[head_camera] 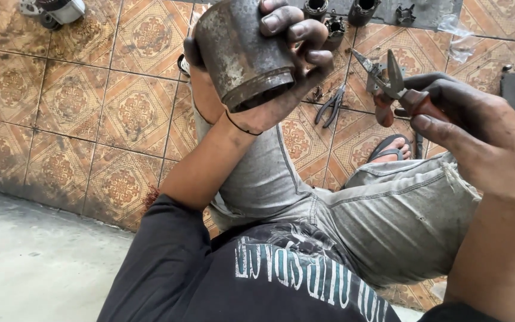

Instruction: The person sits on the floor and uses pliers to pull and adjust internal components inside a cylindrical metal part. They repeatedly grip and rotate the part while manipulating the inner mechanism with the pliers.

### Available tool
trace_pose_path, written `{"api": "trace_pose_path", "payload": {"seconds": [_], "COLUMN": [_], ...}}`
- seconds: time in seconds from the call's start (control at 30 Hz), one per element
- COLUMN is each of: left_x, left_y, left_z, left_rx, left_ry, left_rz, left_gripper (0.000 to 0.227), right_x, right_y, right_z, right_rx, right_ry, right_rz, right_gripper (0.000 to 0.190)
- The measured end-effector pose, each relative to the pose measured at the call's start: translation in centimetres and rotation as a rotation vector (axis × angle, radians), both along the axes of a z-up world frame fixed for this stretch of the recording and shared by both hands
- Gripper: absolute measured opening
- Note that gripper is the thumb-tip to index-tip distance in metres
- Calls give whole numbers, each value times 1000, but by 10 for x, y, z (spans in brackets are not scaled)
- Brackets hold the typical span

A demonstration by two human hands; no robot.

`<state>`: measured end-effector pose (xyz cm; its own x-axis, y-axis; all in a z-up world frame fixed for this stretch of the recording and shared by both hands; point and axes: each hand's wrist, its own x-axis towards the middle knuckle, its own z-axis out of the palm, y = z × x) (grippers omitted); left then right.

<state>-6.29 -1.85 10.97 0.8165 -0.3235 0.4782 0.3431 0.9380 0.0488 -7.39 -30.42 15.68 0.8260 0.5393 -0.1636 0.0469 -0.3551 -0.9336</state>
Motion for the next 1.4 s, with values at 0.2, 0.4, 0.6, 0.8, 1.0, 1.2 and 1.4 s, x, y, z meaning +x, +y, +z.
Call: {"api": "trace_pose_path", "payload": {"seconds": [0.2, 0.4, 0.6, 0.8, 1.0, 1.2, 1.4], "left_x": [1, 0, -5, -1, 3, 11, 12], "left_y": [-3, -5, -6, -3, -2, -3, -12], "left_z": [5, 4, 8, 2, -10, -45, -27], "left_rx": [-17, -5, -72, -97, -10, 133, 388], "left_ry": [-12, -13, 175, 266, 186, 15, -357], "left_rz": [-62, -2, 8, 20, 74, 300, 526], "left_gripper": [63, 64, 61, 64, 68, 83, 64], "right_x": [4, 6, 1, 0, -6, -27, -29], "right_y": [-1, 8, 28, 34, 35, 62, 63], "right_z": [-9, 1, 13, 6, -11, -4, -11], "right_rx": [-68, -235, 134, 299, 40, -250, -270], "right_ry": [11, -45, 30, 31, 38, -392, -545], "right_rz": [-17, 40, 103, 177, 161, 149, 145], "right_gripper": [26, 23, 49, 45, 38, 15, 23]}}
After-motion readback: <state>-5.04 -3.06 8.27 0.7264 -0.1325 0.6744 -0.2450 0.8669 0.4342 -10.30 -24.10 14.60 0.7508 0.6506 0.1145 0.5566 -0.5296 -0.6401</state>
